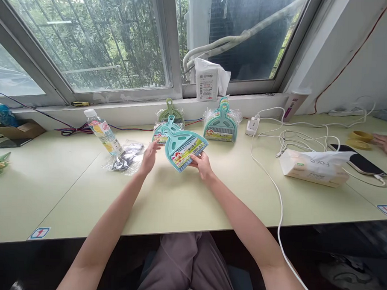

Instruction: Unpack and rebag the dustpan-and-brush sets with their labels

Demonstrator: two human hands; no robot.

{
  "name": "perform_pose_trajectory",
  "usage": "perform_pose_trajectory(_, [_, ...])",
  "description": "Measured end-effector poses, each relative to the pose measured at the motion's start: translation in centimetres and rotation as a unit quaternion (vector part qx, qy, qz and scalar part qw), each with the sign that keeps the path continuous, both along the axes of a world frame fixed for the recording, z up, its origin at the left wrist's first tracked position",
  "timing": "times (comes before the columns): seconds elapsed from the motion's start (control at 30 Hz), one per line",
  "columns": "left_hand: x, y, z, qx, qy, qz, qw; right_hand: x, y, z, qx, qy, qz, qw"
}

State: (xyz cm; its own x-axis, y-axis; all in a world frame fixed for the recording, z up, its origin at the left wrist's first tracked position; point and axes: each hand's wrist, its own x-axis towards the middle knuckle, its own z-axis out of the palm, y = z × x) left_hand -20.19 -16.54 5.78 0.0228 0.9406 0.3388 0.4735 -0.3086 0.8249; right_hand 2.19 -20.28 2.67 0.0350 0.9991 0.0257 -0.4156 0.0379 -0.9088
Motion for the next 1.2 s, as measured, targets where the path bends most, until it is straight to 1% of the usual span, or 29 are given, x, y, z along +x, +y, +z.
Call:
perform_pose_trajectory(0.03, [-0.8, 0.2, 0.1, 0.023, 0.083, 0.054, 0.995, 0.2, 0.1, -0.1, 0.0, 0.0, -0.005, 1.0])
perform_pose_trajectory(0.07, [-1.7, 0.3, 0.1, 0.034, 0.175, 0.113, 0.977, 0.3, 0.2, -0.1, -0.001, 0.001, -0.009, 1.0])
perform_pose_trajectory(0.1, [-2.4, 0.4, 0.1, 0.03, 0.259, 0.157, 0.953, 0.5, 0.3, -0.2, -0.001, 0.001, -0.011, 1.0])
perform_pose_trajectory(0.13, [-3.1, 0.5, -0.1, 0.014, 0.33, 0.181, 0.926, 0.6, 0.4, -0.3, -0.001, 0.0, -0.013, 1.0])
perform_pose_trajectory(0.17, [-3.6, 0.6, -0.3, -0.009, 0.387, 0.191, 0.902, 0.7, 0.5, -0.4, -0.001, -0.002, -0.013, 1.0])
perform_pose_trajectory(0.2, [-4.1, 0.6, -0.5, -0.037, 0.428, 0.187, 0.884, 0.7, 0.5, -0.4, -0.001, -0.005, -0.014, 1.0])
perform_pose_trajectory(0.27, [-4.5, 0.8, -0.8, -0.079, 0.472, 0.166, 0.862, 0.8, 0.5, -0.4, -0.003, -0.012, -0.014, 1.0])
perform_pose_trajectory(0.3, [-4.5, 0.8, -0.8, -0.084, 0.478, 0.163, 0.859, 0.8, 0.5, -0.3, -0.004, -0.015, -0.014, 1.0])
perform_pose_trajectory(0.33, [-4.5, 0.8, -0.7, -0.076, 0.473, 0.165, 0.862, 0.7, 0.4, -0.2, -0.005, -0.017, -0.015, 1.0])
perform_pose_trajectory(0.4, [-4.1, 0.7, -0.2, -0.02, 0.44, 0.164, 0.883, 0.7, 0.2, 0.2, -0.006, -0.014, -0.018, 1.0])
perform_pose_trajectory(0.47, [-3.5, 0.3, 0.4, 0.068, 0.394, 0.12, 0.909, 0.7, 0.0, 0.7, -0.003, -0.008, -0.022, 1.0])
perform_pose_trajectory(0.53, [-2.8, -0.1, 0.9, 0.146, 0.363, 0.04, 0.92, 0.8, -0.2, 1.2, 0.002, -0.001, -0.024, 1.0])
perform_pose_trajectory(0.6, [-2.3, -0.4, 0.9, 0.189, 0.366, -0.027, 0.911, 1.1, -0.2, 1.6, 0.005, 0.0, -0.025, 1.0])
perform_pose_trajectory(0.63, [-2.1, -0.5, 0.8, 0.196, 0.378, -0.047, 0.904, 1.3, -0.2, 1.7, 0.007, -0.001, -0.025, 1.0])
perform_pose_trajectory(0.7, [-2.1, -0.4, 0.3, 0.185, 0.404, -0.061, 0.893, 1.7, -0.1, 1.8, 0.007, -0.004, -0.026, 1.0])
perform_pose_trajectory(0.77, [-2.4, -0.1, -0.5, 0.156, 0.411, -0.059, 0.896, 2.1, 0.1, 1.7, 0.002, -0.007, -0.023, 1.0])
perform_pose_trajectory(0.87, [-3.1, 0.6, -1.2, 0.111, 0.393, -0.043, 0.912, 2.5, 0.4, 1.5, -0.014, -0.019, -0.006, 1.0])
perform_pose_trajectory(1.0, [-3.2, 1.0, -1.5, 0.084, 0.382, -0.005, 0.92, 2.7, 0.2, 1.9, -0.045, -0.056, 0.045, 0.996])
perform_pose_trajectory(1.07, [-3.0, 0.9, -1.6, 0.092, 0.392, 0.011, 0.915, 2.8, 0.0, 2.3, -0.06, -0.074, 0.073, 0.993])
perform_pose_trajectory(1.2, [-3.0, 0.8, -1.9, 0.108, 0.438, 0.05, 0.891, 3.1, -0.2, 2.8, -0.069, -0.099, 0.108, 0.987])
